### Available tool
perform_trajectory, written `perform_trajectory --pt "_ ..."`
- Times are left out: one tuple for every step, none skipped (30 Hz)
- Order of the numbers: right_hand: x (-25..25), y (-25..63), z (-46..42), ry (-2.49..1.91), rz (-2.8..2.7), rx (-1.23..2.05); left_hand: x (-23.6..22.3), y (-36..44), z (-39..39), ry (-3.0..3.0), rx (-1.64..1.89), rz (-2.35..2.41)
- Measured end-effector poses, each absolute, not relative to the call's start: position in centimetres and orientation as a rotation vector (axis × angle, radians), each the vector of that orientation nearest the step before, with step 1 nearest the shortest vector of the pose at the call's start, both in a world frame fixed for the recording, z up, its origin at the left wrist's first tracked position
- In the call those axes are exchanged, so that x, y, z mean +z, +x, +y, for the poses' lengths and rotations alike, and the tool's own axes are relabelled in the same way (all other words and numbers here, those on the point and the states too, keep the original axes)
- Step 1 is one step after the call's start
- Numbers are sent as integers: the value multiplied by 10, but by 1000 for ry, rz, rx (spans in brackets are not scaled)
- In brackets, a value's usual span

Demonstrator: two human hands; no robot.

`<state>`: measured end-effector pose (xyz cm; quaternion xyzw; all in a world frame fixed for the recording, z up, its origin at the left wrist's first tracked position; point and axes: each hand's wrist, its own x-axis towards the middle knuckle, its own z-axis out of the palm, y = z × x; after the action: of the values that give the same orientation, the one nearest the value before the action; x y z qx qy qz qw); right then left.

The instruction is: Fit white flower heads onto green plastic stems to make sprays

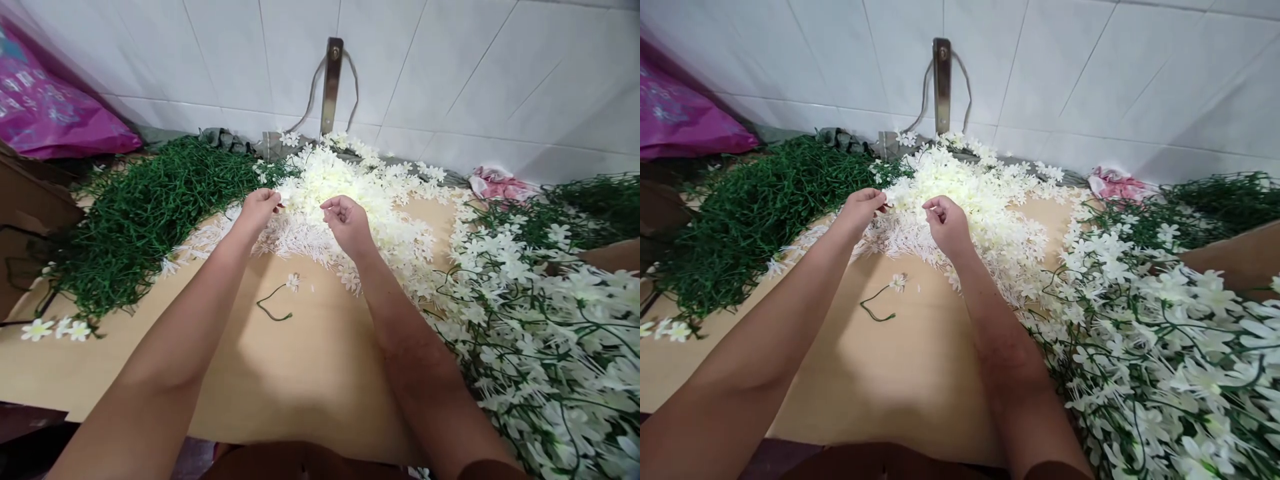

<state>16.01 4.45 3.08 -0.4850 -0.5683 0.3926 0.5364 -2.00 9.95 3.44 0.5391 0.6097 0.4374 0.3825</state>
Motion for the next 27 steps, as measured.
perform_trajectory --pt "31 159 44 -1157 -1361 939 36 -21 97 1279 1117 1505" --pt "30 158 43 -1164 -1366 946 36 -21 95 1198 1116 1467" --pt "30 157 43 -1170 -1368 953 36 -22 93 1138 1116 1442" --pt "28 157 43 -1171 -1370 958 35 -24 91 1101 1116 1431" --pt "27 156 43 -1164 -1373 961 33 -25 90 1090 1111 1432" --pt "25 155 43 -1153 -1374 962 31 -27 89 1106 1100 1448" --pt "23 153 43 -1141 -1375 963 29 -30 88 1160 1081 1488" --pt "21 152 44 -1132 -1376 968 28 -32 87 1263 1054 1554" --pt "20 152 44 -1126 -1378 979 28 -35 85 1410 1018 1647" --pt "18 151 44 -1122 -1380 994 28 -38 83 1584 970 1759" --pt "17 150 44 -1116 -1384 1010 29 -41 81 1759 912 1868" --pt "16 148 44 -1108 -1387 1025 31 -44 78 1907 853 1964" --pt "15 147 44 -1099 -1387 1035 33 -46 77 2006 804 2040" --pt "14 146 43 -1093 -1388 1042 34 -49 76 2050 777 2093" --pt "14 145 42 -1094 -1390 1044 34 -51 76 2052 777 2116" --pt "14 144 42 -1101 -1392 1042 34 -54 77 2024 803 2102" --pt "14 142 41 -1110 -1394 1036 32 -56 79 1966 852 2059" --pt "14 141 40 -1119 -1391 1030 30 -57 81 1878 913 1989" --pt "14 139 40 -1127 -1383 1025 27 -58 83 1766 979 1901" --pt "14 137 39 -1134 -1370 1024 24 -58 85 1637 1045 1806" --pt "14 136 39 -1139 -1354 1028 23 -58 86 1509 1103 1716" --pt "13 135 39 -1143 -1339 1036 22 -56 86 1398 1151 1642" --pt "12 133 39 -1144 -1327 1048 22 -54 85 1314 1183 1588" --pt "11 132 40 -1139 -1319 1062 22 -52 82 1256 1199 1555" --pt "9 131 40 -1129 -1319 1078 24 -50 79 1216 1199 1542" --pt "7 130 40 -1118 -1318 1093 25 -48 76 1187 1184 1540" --pt "5 129 41 -1108 -1317 1106 25 -47 73 1163 1164 1546"
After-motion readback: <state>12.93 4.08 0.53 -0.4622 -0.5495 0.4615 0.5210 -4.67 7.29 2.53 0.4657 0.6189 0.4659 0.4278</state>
